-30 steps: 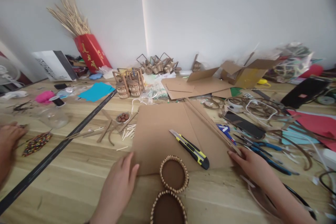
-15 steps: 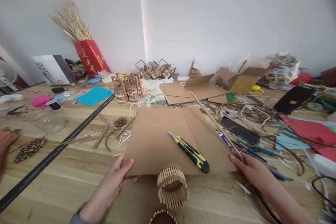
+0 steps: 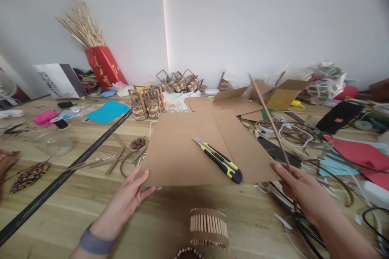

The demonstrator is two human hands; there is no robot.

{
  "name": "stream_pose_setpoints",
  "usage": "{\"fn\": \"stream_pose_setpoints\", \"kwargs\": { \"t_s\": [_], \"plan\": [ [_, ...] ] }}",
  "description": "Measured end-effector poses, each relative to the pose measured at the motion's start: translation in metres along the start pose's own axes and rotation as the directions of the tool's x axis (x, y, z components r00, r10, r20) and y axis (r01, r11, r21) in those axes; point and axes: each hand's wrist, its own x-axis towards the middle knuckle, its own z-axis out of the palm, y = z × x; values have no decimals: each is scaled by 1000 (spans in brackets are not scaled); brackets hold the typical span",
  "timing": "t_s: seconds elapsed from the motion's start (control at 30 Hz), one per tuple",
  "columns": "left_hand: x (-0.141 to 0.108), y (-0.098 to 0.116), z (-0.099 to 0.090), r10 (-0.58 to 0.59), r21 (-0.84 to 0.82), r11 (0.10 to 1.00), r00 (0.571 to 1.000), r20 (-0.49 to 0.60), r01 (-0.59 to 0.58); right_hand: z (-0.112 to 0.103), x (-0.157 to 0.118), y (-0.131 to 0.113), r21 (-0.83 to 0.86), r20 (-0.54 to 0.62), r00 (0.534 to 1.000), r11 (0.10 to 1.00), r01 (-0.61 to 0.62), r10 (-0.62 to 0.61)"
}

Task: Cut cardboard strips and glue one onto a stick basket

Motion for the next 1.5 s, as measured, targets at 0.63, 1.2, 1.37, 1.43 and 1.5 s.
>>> {"fn": "stream_pose_setpoints", "kwargs": {
  "t_s": [0.63,1.2,1.37,1.43,1.5],
  "plan": [
    [182,118,131,166,-330,937,975,144,-111,3,-59,48,120,-122,975,978,-169,183],
    [251,101,156,130,-402,911,988,85,-86,51,-78,67,-157,119,992,987,-20,39],
    [254,53,177,44,-359,933,995,89,-9,51,-72,73,-203,137,991,979,26,2],
    [254,32,191,-18,-314,948,993,116,54,50,-73,74,-219,152,988,975,30,4],
    [256,16,206,-54,-273,958,989,139,90,50,-74,75,-217,162,987,976,23,13]
  ]
}}
